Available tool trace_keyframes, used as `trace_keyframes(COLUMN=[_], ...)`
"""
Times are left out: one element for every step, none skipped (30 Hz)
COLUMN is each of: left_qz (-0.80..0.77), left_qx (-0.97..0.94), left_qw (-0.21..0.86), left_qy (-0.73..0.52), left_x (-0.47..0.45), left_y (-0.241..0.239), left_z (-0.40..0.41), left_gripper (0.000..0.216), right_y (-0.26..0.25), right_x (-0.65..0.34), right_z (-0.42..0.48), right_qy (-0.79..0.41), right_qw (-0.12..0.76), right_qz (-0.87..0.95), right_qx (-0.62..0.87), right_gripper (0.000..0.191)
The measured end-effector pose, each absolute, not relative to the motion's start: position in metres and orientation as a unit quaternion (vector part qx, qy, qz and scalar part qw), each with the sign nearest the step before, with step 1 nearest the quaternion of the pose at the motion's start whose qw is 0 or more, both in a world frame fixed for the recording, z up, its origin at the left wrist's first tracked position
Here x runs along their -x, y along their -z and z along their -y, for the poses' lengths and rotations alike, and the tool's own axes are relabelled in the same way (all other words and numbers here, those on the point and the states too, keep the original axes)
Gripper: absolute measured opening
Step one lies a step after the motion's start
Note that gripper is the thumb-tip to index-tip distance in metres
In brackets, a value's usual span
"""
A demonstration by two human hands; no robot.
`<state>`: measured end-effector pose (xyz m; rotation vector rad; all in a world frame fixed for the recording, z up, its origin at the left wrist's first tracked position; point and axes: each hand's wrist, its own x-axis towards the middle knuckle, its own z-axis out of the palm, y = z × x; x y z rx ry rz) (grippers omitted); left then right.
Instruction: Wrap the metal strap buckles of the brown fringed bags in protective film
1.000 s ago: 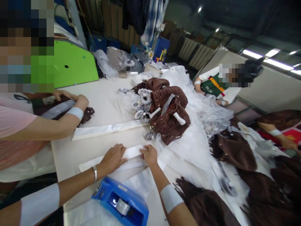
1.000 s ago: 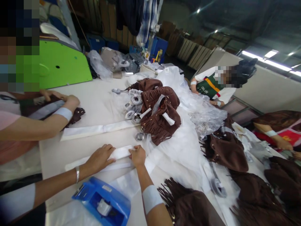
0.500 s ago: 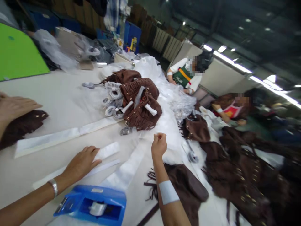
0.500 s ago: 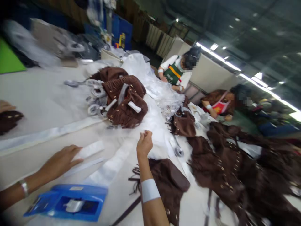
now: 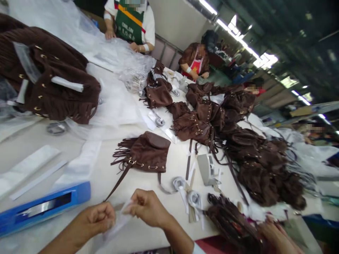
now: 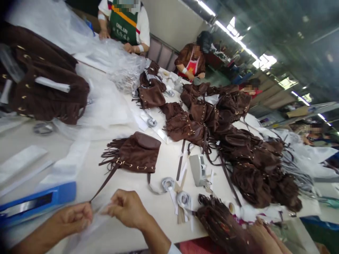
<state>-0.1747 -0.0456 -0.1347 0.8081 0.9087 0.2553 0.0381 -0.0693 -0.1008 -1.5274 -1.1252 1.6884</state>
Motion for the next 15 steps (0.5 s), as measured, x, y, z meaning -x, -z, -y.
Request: trace_keyframes(left_qz=[-0.415,-0.408,-0.415,-0.436,-0.465,-0.499,-0.530,-0.549,-0.549,-0.538,-0.525,-0.513,-0.501,-0.495,-0.494], left_qx=[-0.356,-0.338,-0.316,-0.298,-0.288,-0.284,-0.281,-0.280,-0.281,-0.281,-0.276,-0.271,-0.267,-0.266,-0.268], left_qw=[0.833,0.846,0.852,0.848,0.836,0.817,0.799,0.786,0.785,0.793,0.803,0.813,0.822,0.827,0.827], left_qy=[-0.088,-0.062,-0.045,-0.039,-0.040,-0.044,-0.047,-0.051,-0.055,-0.057,-0.055,-0.049,-0.037,-0.023,-0.011], left_x=[0.160,0.148,0.135,0.124,0.111,0.099,0.088,0.076,0.065,0.055,0.046,0.038,0.030,0.024,0.018], left_y=[0.143,0.150,0.155,0.158,0.159,0.159,0.158,0.155,0.152,0.147,0.142,0.136,0.131,0.127,0.125], left_z=[0.064,0.079,0.093,0.105,0.114,0.121,0.127,0.130,0.133,0.135,0.136,0.138,0.140,0.142,0.144], left_gripper=[0.050,0.055,0.059,0.064,0.067,0.068,0.067,0.065,0.061,0.057,0.054,0.051,0.047,0.044,0.042], right_y=[0.110,0.119,0.125,0.130,0.133,0.134,0.134,0.133,0.131,0.130,0.128,0.128,0.129,0.130,0.132], right_x=[-0.053,-0.068,-0.080,-0.092,-0.102,-0.110,-0.119,-0.127,-0.135,-0.144,-0.153,-0.163,-0.172,-0.180,-0.187], right_z=[0.084,0.097,0.109,0.120,0.128,0.135,0.140,0.143,0.144,0.143,0.141,0.138,0.133,0.128,0.122], right_qy=[-0.601,-0.567,-0.536,-0.509,-0.488,-0.474,-0.469,-0.471,-0.479,-0.489,-0.500,-0.507,-0.509,-0.506,-0.504], right_qw=[0.283,0.264,0.242,0.225,0.213,0.207,0.208,0.215,0.224,0.234,0.244,0.254,0.264,0.274,0.286], right_qz=[0.424,0.431,0.445,0.463,0.484,0.506,0.524,0.538,0.548,0.552,0.553,0.553,0.555,0.556,0.555], right_qx=[0.615,0.651,0.676,0.690,0.694,0.690,0.680,0.665,0.649,0.633,0.620,0.610,0.604,0.600,0.597], right_gripper=[0.023,0.020,0.018,0.016,0.015,0.014,0.013,0.012,0.011,0.009,0.008,0.007,0.006,0.007,0.007])
